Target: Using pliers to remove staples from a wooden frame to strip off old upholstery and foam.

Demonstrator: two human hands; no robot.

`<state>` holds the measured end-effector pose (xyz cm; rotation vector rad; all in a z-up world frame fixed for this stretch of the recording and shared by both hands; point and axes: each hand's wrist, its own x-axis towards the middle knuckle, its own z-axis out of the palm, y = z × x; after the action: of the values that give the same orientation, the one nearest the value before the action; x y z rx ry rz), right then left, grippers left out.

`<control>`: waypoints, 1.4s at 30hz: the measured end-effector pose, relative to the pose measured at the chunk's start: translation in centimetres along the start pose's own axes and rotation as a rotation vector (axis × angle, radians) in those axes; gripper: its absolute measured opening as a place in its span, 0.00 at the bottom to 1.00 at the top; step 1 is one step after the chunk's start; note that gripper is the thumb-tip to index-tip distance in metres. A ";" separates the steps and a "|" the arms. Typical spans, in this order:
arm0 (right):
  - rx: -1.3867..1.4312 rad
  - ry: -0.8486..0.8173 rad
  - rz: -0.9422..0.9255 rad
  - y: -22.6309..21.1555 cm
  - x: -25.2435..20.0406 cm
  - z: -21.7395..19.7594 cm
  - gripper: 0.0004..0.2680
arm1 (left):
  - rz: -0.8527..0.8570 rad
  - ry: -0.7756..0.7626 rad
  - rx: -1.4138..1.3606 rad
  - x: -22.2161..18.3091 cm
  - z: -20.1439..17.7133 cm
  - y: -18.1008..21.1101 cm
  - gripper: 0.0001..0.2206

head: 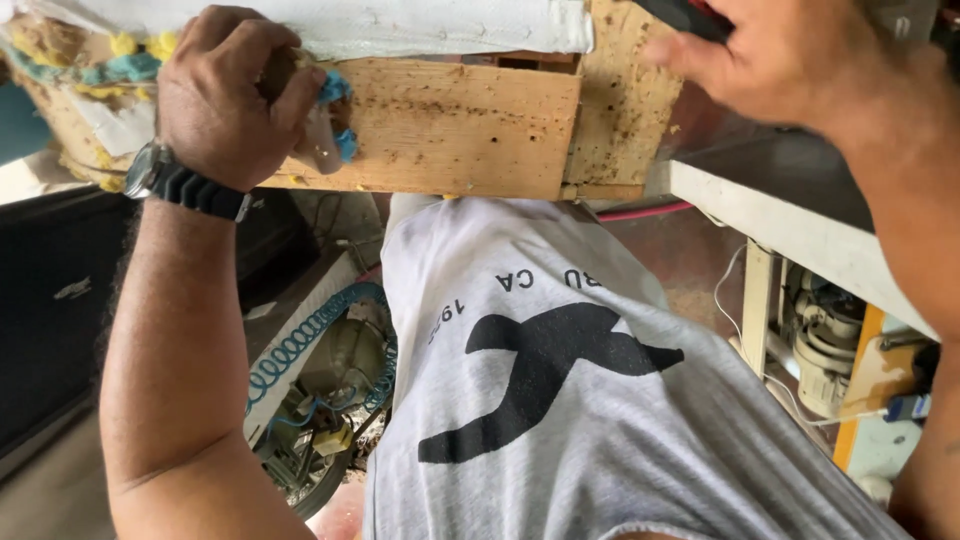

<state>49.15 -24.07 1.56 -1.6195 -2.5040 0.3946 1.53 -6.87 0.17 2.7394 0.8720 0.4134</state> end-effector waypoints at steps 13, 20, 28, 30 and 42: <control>-0.267 0.224 -0.164 -17.2 5.4 1.3 0.17 | 0.119 -0.295 0.140 3.4 -1.2 1.4 0.09; -0.420 0.136 0.029 -16.5 6.8 0.9 0.21 | 0.350 -0.011 0.097 1.1 0.0 -0.4 0.06; -0.386 0.026 0.060 -19.1 9.7 2.1 0.20 | 0.392 0.103 -0.115 0.7 1.4 -1.6 0.07; -0.460 -0.034 0.080 -19.5 10.2 2.1 0.19 | 0.426 0.111 -0.147 0.9 1.2 -2.0 0.06; -0.610 -0.274 0.191 -22.8 11.2 2.7 0.19 | 0.570 0.131 -0.275 1.6 1.2 -3.5 0.04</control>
<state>23.88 -23.13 5.23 -2.1537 -2.8649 -0.1733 1.35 -3.28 -1.75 2.6741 0.0251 0.7571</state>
